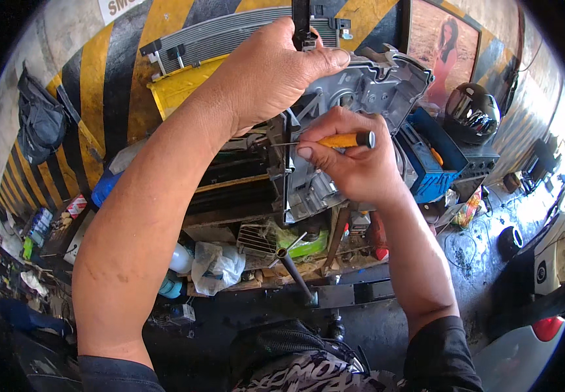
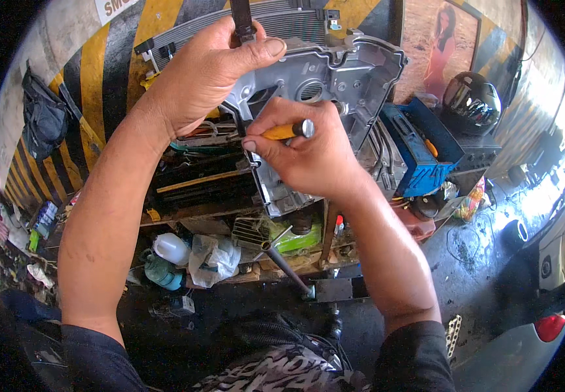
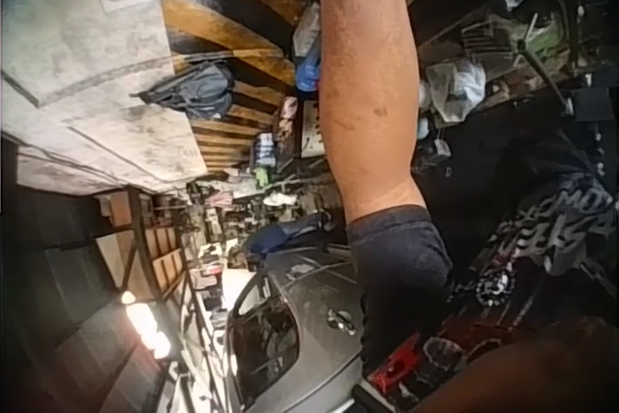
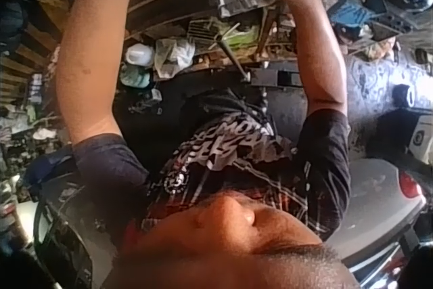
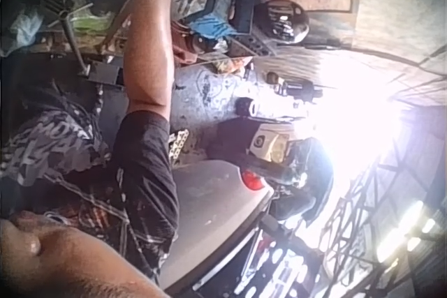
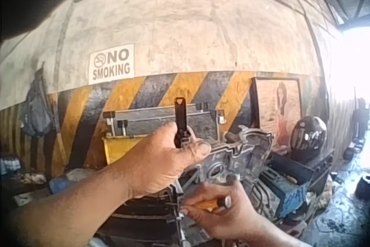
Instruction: Cleaning old sealant or debris from an automotive engine part using a scraper tool.
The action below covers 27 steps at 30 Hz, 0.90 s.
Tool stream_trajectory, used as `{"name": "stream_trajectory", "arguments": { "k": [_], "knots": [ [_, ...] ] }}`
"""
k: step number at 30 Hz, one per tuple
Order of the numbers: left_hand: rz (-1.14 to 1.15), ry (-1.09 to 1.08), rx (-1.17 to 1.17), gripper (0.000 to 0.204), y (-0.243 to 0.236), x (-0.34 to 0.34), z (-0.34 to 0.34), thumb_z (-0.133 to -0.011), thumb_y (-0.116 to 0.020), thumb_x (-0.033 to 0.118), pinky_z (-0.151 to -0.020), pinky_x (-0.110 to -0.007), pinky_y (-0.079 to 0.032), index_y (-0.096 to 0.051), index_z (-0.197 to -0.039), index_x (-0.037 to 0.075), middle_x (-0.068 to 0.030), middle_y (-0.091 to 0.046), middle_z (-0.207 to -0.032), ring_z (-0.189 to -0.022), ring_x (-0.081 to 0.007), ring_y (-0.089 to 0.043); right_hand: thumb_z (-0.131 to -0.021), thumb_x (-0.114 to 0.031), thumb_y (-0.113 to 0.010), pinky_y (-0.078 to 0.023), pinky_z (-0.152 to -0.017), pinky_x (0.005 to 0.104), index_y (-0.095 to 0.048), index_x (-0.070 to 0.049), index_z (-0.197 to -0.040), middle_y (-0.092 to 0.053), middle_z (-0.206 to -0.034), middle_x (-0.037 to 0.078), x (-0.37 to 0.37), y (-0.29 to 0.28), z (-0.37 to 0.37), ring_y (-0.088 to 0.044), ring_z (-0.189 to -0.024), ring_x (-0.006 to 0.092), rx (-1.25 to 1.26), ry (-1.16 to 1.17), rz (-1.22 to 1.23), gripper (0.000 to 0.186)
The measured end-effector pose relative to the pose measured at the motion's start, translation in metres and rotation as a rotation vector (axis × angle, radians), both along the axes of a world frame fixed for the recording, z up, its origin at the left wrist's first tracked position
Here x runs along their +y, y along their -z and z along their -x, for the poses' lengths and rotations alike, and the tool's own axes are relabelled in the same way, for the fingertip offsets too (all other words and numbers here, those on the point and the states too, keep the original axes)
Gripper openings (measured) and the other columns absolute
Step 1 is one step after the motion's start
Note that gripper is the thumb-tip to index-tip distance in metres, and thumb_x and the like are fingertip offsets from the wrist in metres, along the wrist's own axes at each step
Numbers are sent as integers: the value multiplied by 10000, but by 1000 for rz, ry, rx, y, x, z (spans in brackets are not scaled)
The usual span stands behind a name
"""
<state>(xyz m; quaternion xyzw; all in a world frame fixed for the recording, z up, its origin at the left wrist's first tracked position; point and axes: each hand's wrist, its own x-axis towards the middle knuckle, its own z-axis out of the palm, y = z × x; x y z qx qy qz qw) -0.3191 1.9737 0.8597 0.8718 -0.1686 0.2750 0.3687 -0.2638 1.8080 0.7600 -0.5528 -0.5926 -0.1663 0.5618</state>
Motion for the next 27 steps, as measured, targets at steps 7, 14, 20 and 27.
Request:
{"name": "stream_trajectory", "arguments": {
  "k": [7, 14, 20, 27],
  "knots": [
    [124, 80, 219, 459, -21, -11, 24, -984, -716, 432, -906, -348, -510, -603, -1139, 15, -111, -687, -1026, -976, -199, -634, -860, 39, -779, -567, -755, 274, -752, -10, -886, -747, -909, 94, 9, 26, 0, -722, -828, 168, 40, -13, -81, 62],
    [64, -9, 172, 403, -12, -9, 19, -1000, -693, 408, -847, -327, -506, -612, -1082, 21, -75, -667, -945, -911, -166, -620, -888, -6, -797, -548, -702, 261, -742, -21, -897, -725, -899, 74, 16, 54, -2, -677, -802, 129, 336, -112, -28, 58],
    [89, -70, 233, 389, -15, -12, 24, -1002, -699, 399, -805, -286, -497, -598, -1077, 30, -61, -645, -952, -870, -138, -600, -916, -2, -767, -539, -648, 271, -691, 10, -923, -705, -826, 77, 15, 51, -1, -657, -708, 129, 540, -236, -161, 77],
    [93, 83, 162, 411, -12, -14, 31, -1004, -698, 409, -877, -300, -499, -592, -1106, 25, -86, -647, -1004, -959, -161, -609, -937, -66, -759, -584, -636, 324, -665, 6, -934, -731, -874, 138, 14, 63, -21, -703, -691, 183, 640, -352, -111, 119]
  ]
}}
